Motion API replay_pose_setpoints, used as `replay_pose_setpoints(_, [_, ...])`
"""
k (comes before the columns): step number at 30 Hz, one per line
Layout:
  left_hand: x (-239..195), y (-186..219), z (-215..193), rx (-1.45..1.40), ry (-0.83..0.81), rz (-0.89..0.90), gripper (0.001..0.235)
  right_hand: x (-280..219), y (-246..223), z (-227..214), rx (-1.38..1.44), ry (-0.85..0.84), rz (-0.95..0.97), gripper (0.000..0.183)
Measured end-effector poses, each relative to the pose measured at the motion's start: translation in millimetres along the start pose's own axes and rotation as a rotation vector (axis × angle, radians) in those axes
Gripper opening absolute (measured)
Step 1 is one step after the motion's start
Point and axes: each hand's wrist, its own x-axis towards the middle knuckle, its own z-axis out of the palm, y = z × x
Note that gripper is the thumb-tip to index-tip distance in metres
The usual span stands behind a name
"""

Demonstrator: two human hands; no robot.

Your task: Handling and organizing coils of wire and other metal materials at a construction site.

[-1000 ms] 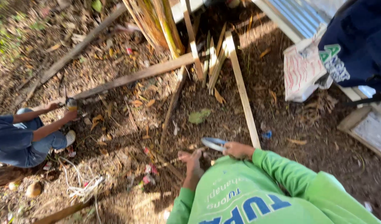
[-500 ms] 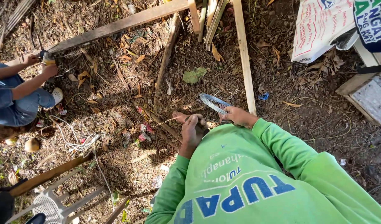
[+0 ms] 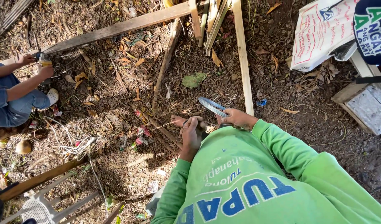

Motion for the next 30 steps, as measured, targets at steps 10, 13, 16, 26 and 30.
replay_pose_setpoints(10, [0.3,44.4,16.1,-0.140,0.034,0.016,0.030,36.3,-8.2,0.8,-0.350,-0.065,-0.196,0.027])
replay_pose_setpoints(13, [5.2,52.2,16.1,-0.039,-0.108,0.111,0.028,27.0,-42.6,8.9,-0.249,-0.034,-0.107,0.027])
replay_pose_setpoints(16, [21.0,65.6,20.5,0.004,-0.086,0.037,0.024,13.4,-76.4,22.5,0.041,-0.037,-0.031,0.026])
replay_pose_setpoints(26, [72.9,131.5,16.0,0.174,-0.253,-0.016,0.014,17.8,-133.8,81.2,0.167,0.168,-0.111,0.028])
replay_pose_setpoints(30, [91.8,179.8,21.6,0.517,-0.270,-0.086,0.013,52.8,-109.9,95.3,0.021,0.326,-0.290,0.037])
